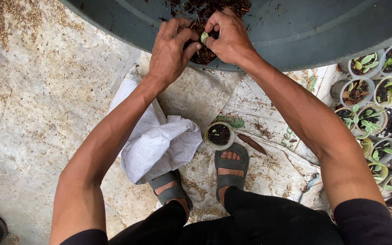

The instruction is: The person sits at a large tub of potting soil and fills small plastic pots with soil by hand. They place seedlings into the soil, press soil around each seedling, and set the finished pots aside with the other potted plants.

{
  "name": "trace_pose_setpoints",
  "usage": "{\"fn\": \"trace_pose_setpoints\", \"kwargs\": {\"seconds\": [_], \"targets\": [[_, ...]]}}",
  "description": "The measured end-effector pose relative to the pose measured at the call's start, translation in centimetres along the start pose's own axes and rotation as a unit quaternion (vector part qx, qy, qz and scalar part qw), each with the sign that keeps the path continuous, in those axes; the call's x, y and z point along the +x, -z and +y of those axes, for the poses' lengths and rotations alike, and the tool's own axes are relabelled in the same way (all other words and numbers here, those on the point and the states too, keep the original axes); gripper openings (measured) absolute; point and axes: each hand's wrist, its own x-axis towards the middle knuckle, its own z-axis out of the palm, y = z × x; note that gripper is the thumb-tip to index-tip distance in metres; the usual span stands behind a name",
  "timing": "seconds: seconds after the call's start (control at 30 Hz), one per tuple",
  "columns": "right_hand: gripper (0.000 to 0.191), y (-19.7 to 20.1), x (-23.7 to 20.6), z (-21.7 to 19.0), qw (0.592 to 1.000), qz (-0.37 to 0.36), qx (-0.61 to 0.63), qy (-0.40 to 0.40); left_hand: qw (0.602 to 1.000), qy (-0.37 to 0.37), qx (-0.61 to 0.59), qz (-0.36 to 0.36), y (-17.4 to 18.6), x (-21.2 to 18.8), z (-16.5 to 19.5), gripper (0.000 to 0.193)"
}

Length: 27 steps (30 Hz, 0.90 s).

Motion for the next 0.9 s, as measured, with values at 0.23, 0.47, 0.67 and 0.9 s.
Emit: {"fn": "trace_pose_setpoints", "kwargs": {"seconds": [0.23, 0.47, 0.67, 0.9], "targets": [[0.021, -0.6, -0.3, 1.0, 1.000, 0.010, 0.001, 0.027, 0.999, -0.014, 0.043, -0.004, -0.1, -0.4, 0.5, 0.044], [0.021, -0.4, -0.4, 0.7, 0.999, 0.016, -0.004, 0.047, 0.992, -0.023, 0.124, -0.026, -0.5, -0.3, 1.1, 0.051], [0.022, 1.4, -2.8, 0.0, 0.999, 0.020, -0.030, 0.023, 0.993, -0.020, 0.115, -0.033, -0.1, -0.9, 0.8, 0.051], [0.007, -0.4, -6.1, -0.3, 0.983, 0.056, -0.121, 0.125, 0.993, -0.008, 0.115, -0.029, -0.3, -1.5, 1.5, 0.066]]}}
